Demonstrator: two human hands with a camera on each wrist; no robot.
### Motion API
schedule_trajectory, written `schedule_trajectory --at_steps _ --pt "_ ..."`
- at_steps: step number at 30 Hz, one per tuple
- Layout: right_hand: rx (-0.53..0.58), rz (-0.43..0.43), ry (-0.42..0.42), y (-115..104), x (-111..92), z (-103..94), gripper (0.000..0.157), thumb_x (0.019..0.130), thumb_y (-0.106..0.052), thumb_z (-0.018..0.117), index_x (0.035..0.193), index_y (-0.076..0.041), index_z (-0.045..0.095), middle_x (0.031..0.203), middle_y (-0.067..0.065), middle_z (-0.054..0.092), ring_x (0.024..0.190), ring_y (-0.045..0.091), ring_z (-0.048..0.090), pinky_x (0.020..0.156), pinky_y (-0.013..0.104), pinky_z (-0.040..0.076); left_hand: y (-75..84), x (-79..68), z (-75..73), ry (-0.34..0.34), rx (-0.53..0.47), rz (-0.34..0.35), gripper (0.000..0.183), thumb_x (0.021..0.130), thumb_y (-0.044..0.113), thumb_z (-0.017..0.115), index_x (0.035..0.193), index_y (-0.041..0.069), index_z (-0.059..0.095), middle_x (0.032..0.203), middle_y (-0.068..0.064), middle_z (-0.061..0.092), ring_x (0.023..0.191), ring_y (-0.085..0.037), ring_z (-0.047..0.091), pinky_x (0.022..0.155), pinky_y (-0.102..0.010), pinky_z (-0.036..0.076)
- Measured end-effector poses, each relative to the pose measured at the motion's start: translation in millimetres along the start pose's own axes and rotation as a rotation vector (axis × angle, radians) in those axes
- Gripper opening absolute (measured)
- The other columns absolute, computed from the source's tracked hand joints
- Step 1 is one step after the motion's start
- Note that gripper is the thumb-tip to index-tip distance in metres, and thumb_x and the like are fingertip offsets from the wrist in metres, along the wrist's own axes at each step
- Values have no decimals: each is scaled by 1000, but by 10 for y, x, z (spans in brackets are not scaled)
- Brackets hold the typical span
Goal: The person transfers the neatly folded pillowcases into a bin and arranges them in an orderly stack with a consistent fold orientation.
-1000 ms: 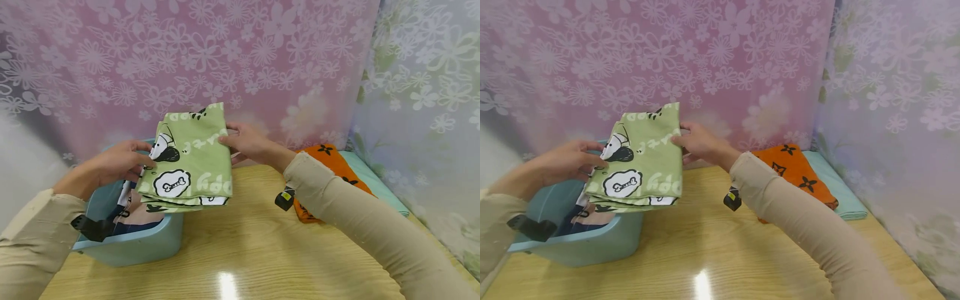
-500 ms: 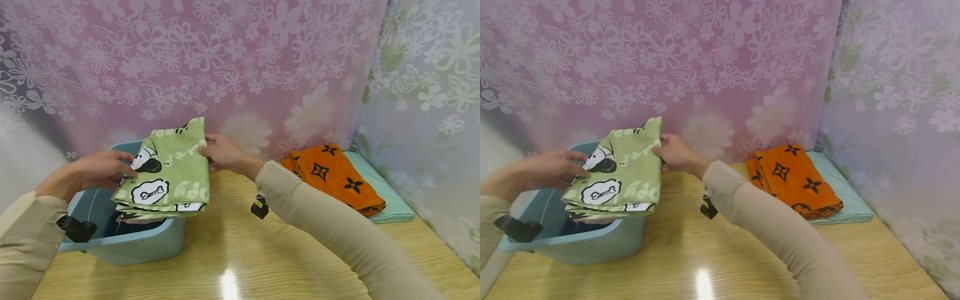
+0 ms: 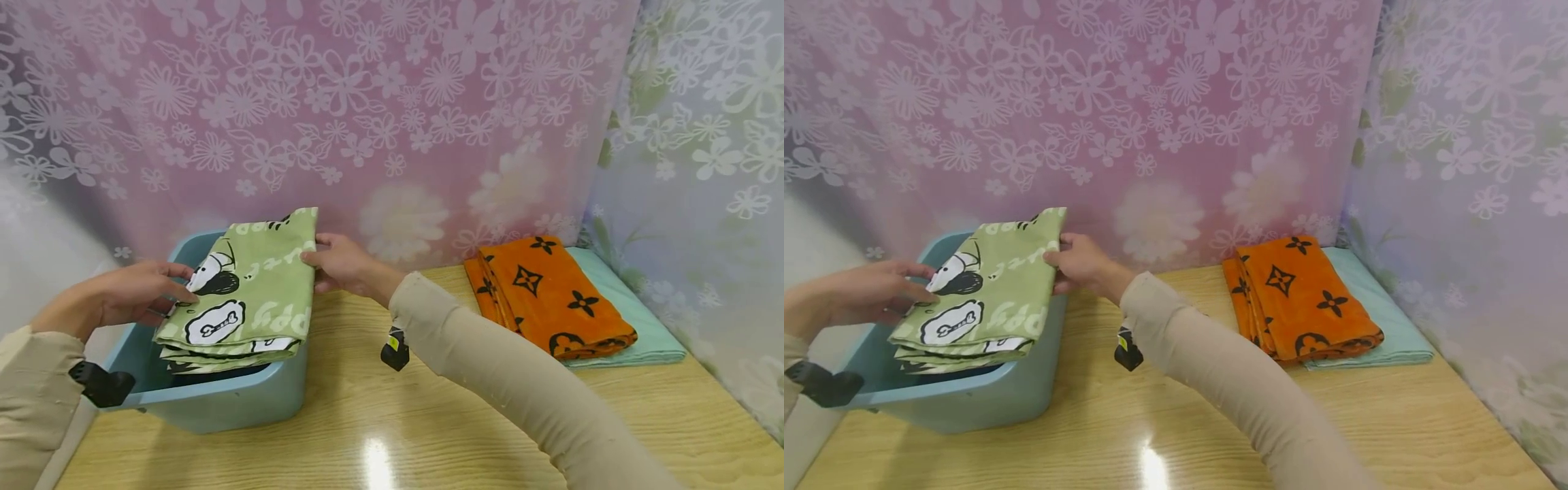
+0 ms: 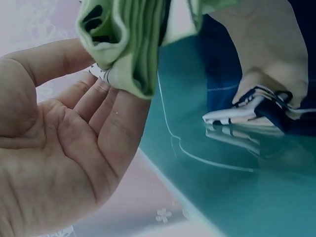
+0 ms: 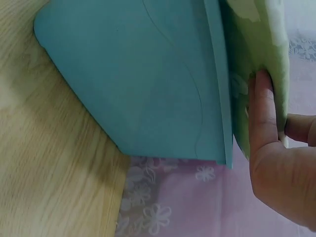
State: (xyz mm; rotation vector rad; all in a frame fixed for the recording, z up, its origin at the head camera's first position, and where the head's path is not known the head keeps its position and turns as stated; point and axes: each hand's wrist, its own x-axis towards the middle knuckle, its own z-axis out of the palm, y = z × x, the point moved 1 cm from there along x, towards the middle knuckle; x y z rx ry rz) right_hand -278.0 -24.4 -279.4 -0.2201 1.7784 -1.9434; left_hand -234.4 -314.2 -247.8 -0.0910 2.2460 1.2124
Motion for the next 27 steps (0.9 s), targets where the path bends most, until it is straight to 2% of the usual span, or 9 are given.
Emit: schedule_trajectory --at_steps 7,10,15,19,27 --pt "61 5 -33 77 64 149 50 97 1 52 144 -5 39 108 17 63 94 32 66 72 39 56 -128 -15 -66 15 -6 -21 71 94 14 58 144 -7 11 103 -7 60 91 -25 64 78 -44 53" --pt "36 2 -30 93 92 195 52 96 2 54 145 -7 39 113 15 62 96 30 65 73 38 56 -176 -23 -100 22 -10 -31 73 94 13 58 144 -8 10 102 -6 61 92 -25 64 80 -45 53" --pt "-99 -35 -16 94 129 245 58 95 -2 56 148 -8 34 127 16 58 100 28 64 74 36 55 -242 -20 -122 25 -15 -53 69 93 12 59 143 -7 17 99 -7 64 91 -26 64 80 -45 53" --pt "-213 -80 12 99 139 283 58 95 -4 59 148 -6 34 127 17 58 99 25 65 73 32 55 -276 -23 -112 33 -16 -62 58 92 11 60 137 -6 28 97 -7 65 89 -26 65 78 -45 53" --pt "-608 -190 83 52 122 426 56 94 -13 62 145 -6 41 120 13 62 88 15 65 62 21 52 -309 -48 -136 38 -19 -78 47 92 8 60 129 -4 34 93 -7 67 84 -26 66 74 -44 54"
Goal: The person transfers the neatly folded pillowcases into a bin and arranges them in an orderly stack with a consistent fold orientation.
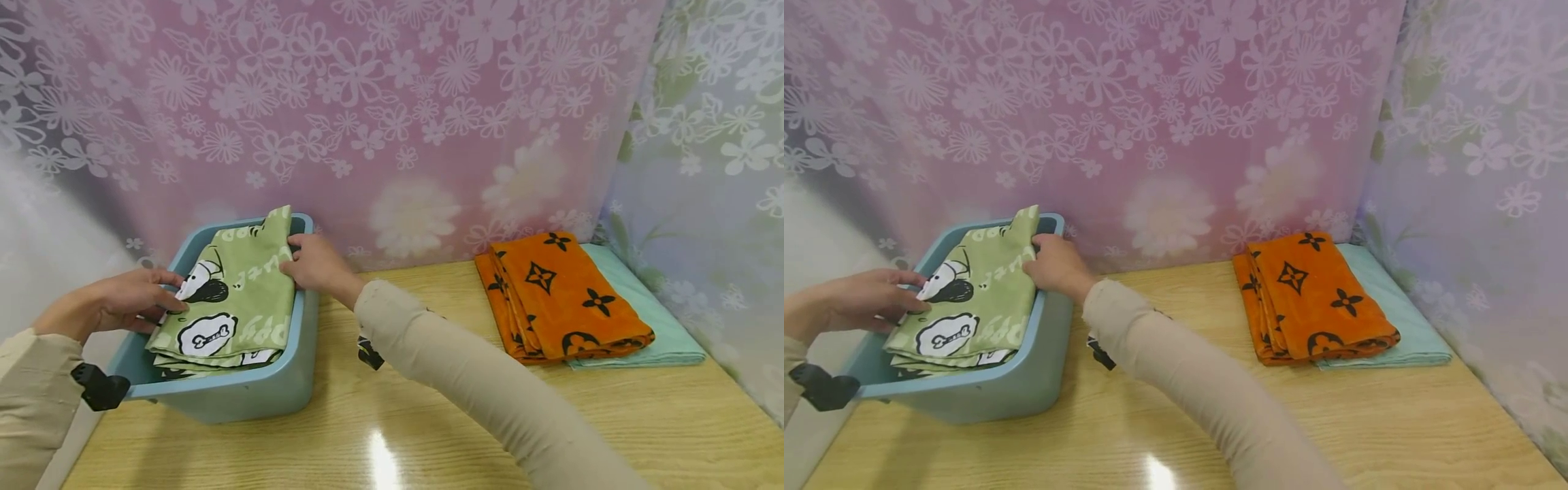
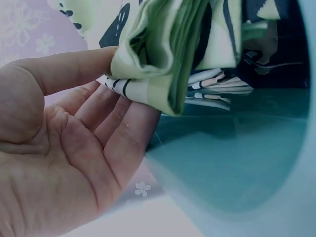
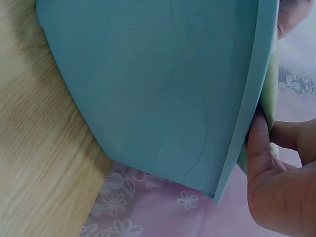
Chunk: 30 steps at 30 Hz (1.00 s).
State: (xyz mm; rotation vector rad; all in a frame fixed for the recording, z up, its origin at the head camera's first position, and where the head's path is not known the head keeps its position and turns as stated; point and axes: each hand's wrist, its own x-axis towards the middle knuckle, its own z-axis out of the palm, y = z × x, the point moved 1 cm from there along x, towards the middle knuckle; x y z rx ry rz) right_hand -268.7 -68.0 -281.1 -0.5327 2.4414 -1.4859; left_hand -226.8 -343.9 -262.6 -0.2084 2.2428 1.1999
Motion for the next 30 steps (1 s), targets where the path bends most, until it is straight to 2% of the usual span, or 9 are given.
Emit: schedule_trajectory --at_steps 4,9,13,18,22,24,26,28,30 --pt "-95 -21 18 -25 -6 13 55 94 -16 62 145 -6 41 116 10 65 87 11 63 67 19 49 -13 4 -8 2 7 -3 51 91 8 60 132 -5 32 94 -7 67 85 -26 66 75 -44 54" --pt "-143 -38 41 -25 -37 31 55 94 -20 62 144 -6 42 114 7 66 90 9 62 72 19 47 -26 13 -2 6 14 -6 59 90 10 62 136 -6 28 96 -7 67 87 -26 66 76 -44 54" --pt "-174 -43 60 -18 -44 34 55 94 -21 62 143 -5 43 110 4 68 84 6 61 70 17 46 -11 12 11 0 37 -2 61 91 10 61 137 -8 25 97 -7 67 87 -25 66 76 -44 53" --pt "-135 -35 59 -9 -48 12 56 93 -21 64 143 -5 43 109 5 67 71 4 61 66 17 46 34 7 43 -1 56 1 59 92 9 59 137 -9 25 97 -7 67 87 -25 66 76 -44 54" --pt "-55 -48 36 -4 -75 -1 56 92 -19 66 141 -6 45 114 8 65 73 11 67 67 19 50 54 1 60 7 111 10 61 92 11 59 139 -9 26 103 -12 65 92 -27 65 77 -43 53" --pt "-68 -77 11 -2 -106 0 54 92 -20 66 140 -7 47 118 8 62 86 13 67 73 21 50 57 -5 67 2 142 18 66 94 14 59 144 -9 21 116 -24 59 102 -34 62 79 -43 53" --pt "-105 -122 -19 1 -141 6 51 93 -22 65 139 -9 48 122 7 60 100 15 63 80 23 49 63 -14 73 -6 181 27 74 96 19 58 147 -9 14 131 -34 45 114 -43 53 82 -44 52" --pt "-156 -167 -45 4 -179 7 49 94 -25 63 139 -11 49 126 6 58 110 14 57 86 23 46 80 -24 88 -19 221 43 79 97 25 55 149 -9 6 142 -39 26 125 -50 39 86 -46 50" --pt "-185 -202 -69 2 -220 -4 47 95 -25 60 139 -12 48 129 5 57 116 16 54 90 24 45 112 -26 111 -30 241 62 81 98 28 54 149 -7 3 145 -39 17 129 -52 31 91 -48 47"
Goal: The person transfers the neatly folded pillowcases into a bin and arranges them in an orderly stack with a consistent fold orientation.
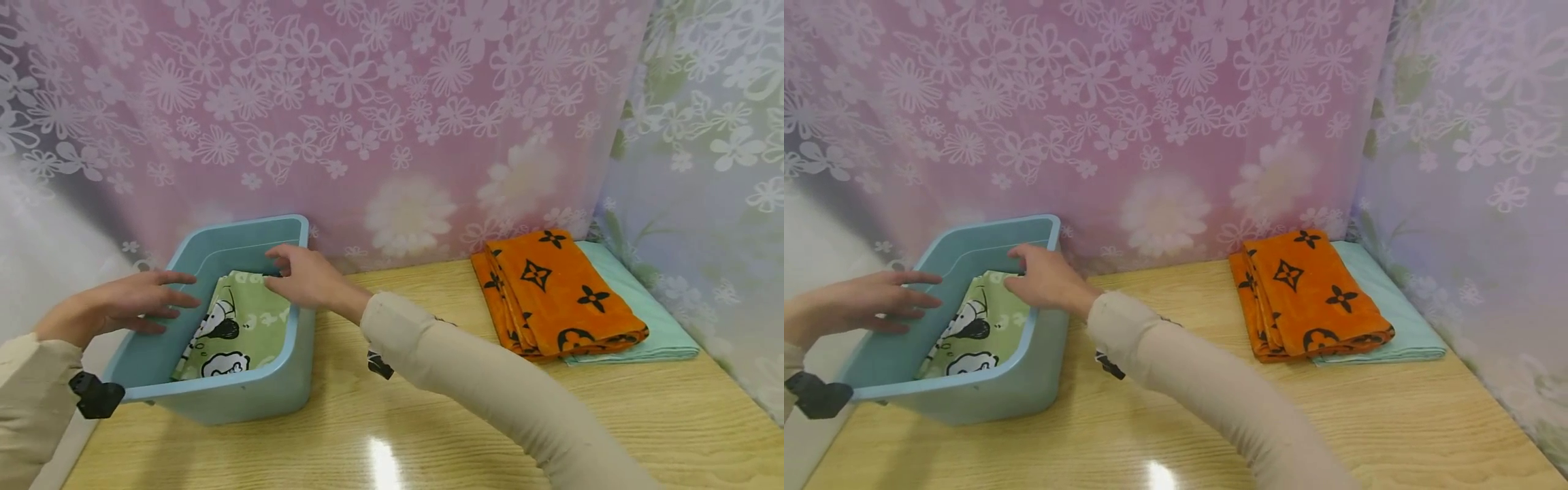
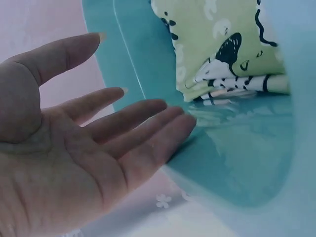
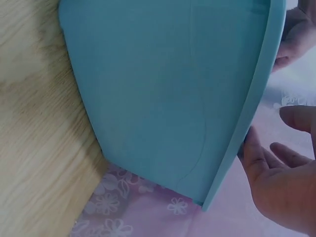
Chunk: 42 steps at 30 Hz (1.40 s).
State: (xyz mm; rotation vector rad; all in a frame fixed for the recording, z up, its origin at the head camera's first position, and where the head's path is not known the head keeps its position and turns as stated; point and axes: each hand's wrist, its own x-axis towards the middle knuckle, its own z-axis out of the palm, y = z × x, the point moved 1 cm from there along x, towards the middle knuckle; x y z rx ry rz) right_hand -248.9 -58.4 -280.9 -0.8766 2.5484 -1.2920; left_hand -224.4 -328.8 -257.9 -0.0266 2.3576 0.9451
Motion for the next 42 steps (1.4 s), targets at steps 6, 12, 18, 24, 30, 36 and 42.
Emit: schedule_trajectory --at_steps 6,12,18,24,30,36,42 --pt "-136 -47 -27 15 -109 -124 45 100 -26 51 143 -18 45 141 -3 48 124 13 48 97 27 41 163 1 92 1 50 89 74 100 28 49 150 -6 6 146 -38 16 130 -54 26 96 -54 41" --pt "-326 -107 -71 130 -176 -280 49 101 -27 48 147 -17 38 145 -2 43 127 14 44 101 28 37 358 -42 254 152 188 195 66 101 29 48 149 -5 18 141 -35 33 121 -49 43 91 -53 45" --pt "-469 -171 -67 294 -276 -445 52 100 -26 50 148 -12 37 148 2 40 135 16 34 109 28 27 592 -72 505 332 302 309 60 101 33 48 148 0 30 138 -30 41 120 -48 45 85 -56 45" --pt "-623 -160 -38 408 -383 -604 50 99 -32 50 147 -18 39 146 1 42 133 19 39 107 34 32 840 -127 751 433 266 387 57 100 36 48 147 6 34 142 -24 40 126 -42 43 89 -57 42" --pt "-701 -127 -34 481 -506 -775 52 100 -37 46 148 -19 38 148 3 39 135 22 35 109 37 30 1063 -117 993 516 296 448 55 100 37 48 147 10 37 146 -18 38 126 -41 43 92 -58 40" --pt "-732 -64 -50 631 -689 -952 56 100 -45 42 151 -24 31 153 3 30 140 24 26 111 42 24 1279 -36 1262 594 426 479 51 98 32 51 143 10 44 144 -17 41 126 -38 42 94 -58 39" --pt "-767 -21 -33 827 -916 -1125 58 99 -47 43 151 -23 30 153 5 28 141 27 23 109 48 27 1401 72 1509 682 590 573 48 94 29 55 136 5 51 136 -19 49 120 -42 46 92 -57 41"
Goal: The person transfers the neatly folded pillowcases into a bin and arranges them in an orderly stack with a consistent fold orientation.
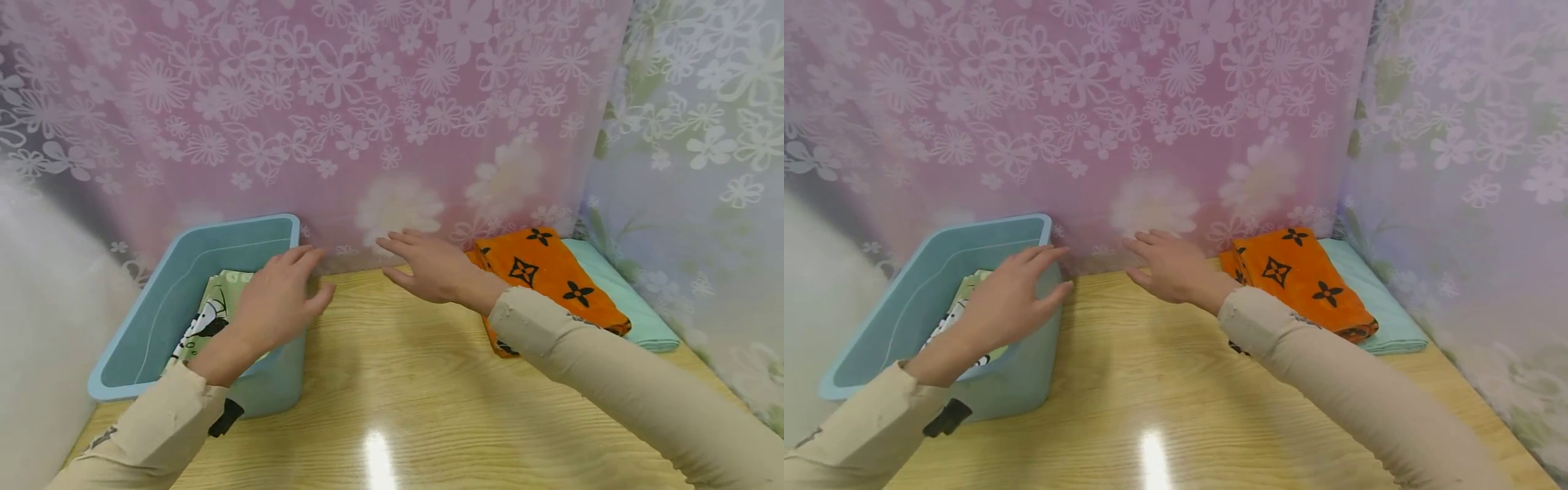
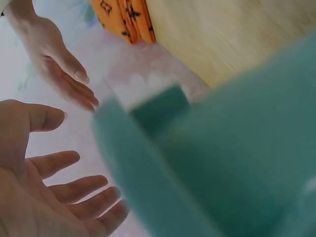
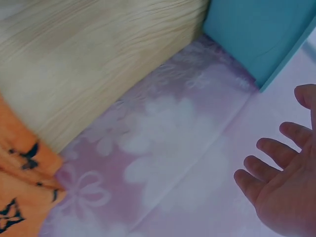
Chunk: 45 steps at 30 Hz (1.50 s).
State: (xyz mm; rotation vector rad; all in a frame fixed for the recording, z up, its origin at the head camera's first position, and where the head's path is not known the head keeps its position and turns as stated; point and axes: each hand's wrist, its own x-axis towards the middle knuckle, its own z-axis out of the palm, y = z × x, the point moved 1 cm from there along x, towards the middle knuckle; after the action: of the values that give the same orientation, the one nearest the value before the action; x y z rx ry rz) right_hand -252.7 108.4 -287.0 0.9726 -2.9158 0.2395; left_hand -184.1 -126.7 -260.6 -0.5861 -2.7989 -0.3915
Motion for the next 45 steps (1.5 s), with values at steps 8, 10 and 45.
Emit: schedule_trajectory --at_steps 8,10,45 --pt "-54 8 27 241 -199 44 62 98 -46 47 152 -24 27 154 6 26 140 28 24 110 50 23 192 -31 293 -20 184 37 53 91 36 59 137 11 51 139 -19 45 125 -39 42 93 -58 40" --pt "-55 14 39 300 -242 53 62 98 -45 48 152 -24 28 154 7 27 140 29 25 110 50 23 232 -42 370 -20 211 60 54 91 37 60 137 11 51 139 -19 45 126 -39 42 94 -57 39" --pt "-45 274 -15 1703 -1275 301 60 100 -44 43 150 -11 33 151 23 25 136 45 22 107 60 19 796 281 1358 -143 248 325 54 99 53 37 144 25 45 147 -12 37 134 -30 34 105 -51 32"
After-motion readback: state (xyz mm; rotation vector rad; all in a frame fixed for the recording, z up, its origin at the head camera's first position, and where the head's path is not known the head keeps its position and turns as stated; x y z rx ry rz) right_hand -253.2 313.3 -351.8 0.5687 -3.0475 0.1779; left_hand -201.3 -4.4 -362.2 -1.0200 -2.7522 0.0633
